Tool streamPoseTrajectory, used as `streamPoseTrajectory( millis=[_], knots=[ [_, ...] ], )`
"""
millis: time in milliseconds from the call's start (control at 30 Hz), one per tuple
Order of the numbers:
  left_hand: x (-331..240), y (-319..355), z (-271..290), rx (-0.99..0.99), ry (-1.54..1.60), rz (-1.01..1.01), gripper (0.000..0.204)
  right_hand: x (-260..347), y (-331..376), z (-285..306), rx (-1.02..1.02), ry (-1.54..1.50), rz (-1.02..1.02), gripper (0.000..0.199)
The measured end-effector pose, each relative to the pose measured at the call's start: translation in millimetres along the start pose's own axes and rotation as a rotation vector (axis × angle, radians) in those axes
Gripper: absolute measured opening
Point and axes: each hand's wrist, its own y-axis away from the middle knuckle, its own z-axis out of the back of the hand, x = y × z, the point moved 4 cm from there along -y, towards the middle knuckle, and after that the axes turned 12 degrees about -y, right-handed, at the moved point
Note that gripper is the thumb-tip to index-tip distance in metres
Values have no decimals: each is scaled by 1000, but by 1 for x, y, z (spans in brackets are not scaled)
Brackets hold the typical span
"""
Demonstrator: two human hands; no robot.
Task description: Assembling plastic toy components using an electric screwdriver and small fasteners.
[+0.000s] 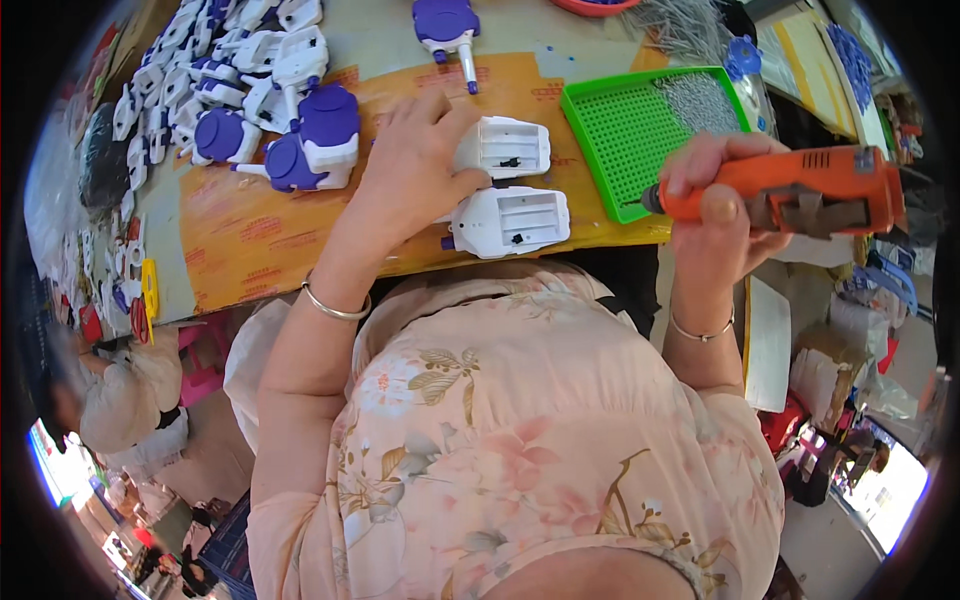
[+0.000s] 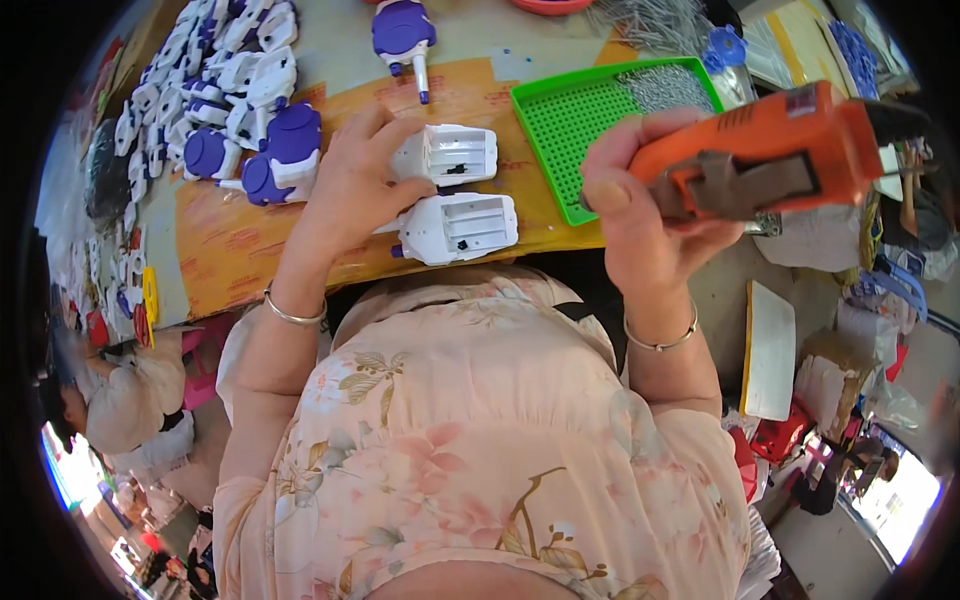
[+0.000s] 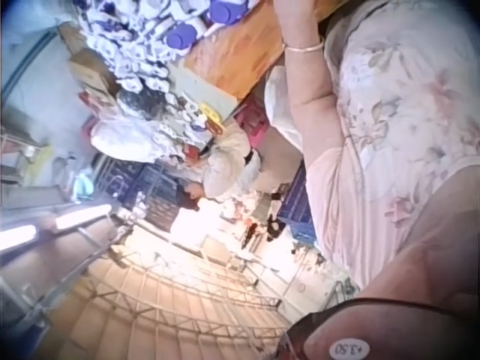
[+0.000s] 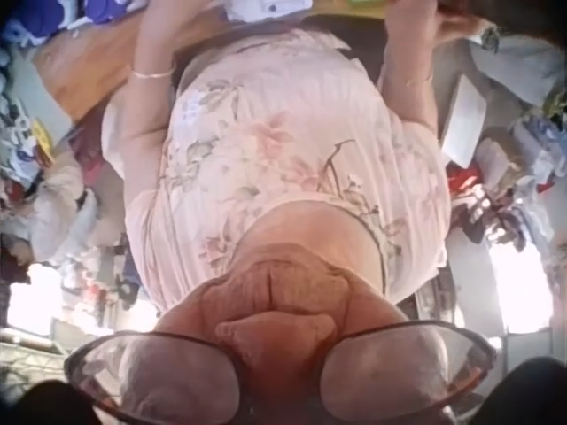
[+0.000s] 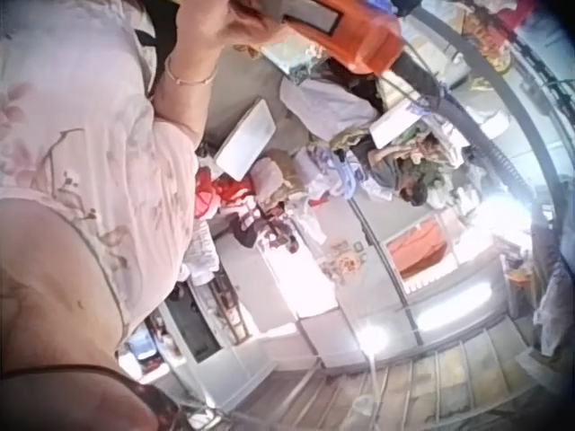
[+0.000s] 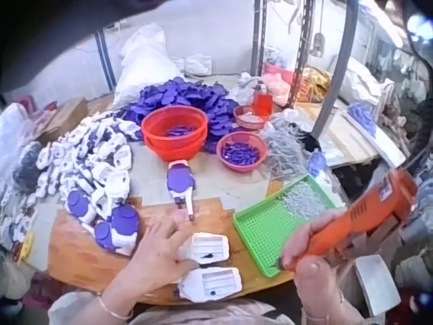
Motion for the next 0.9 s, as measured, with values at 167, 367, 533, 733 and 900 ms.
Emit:
streamPoseTrajectory(
  millis=[167, 367, 533, 733, 900],
  knots=[
    [-5, -10, -13, 77, 144, 28, 59, 7, -16, 26, -77, 63, 104, 22],
    [-17, -9, -18, 88, 254, 117, 55, -2, -38, 83, -180, 177, 171, 17],
    [-23, -12, -11, 160, 369, 149, 51, -2, -42, 110, -268, 237, 162, 12],
    [-17, -8, -14, 177, 434, 158, 52, -3, -36, 114, -267, 240, 148, 13],
    [-16, -8, -16, 170, 444, 160, 53, -7, -31, 117, -267, 243, 152, 13]
  ],
)
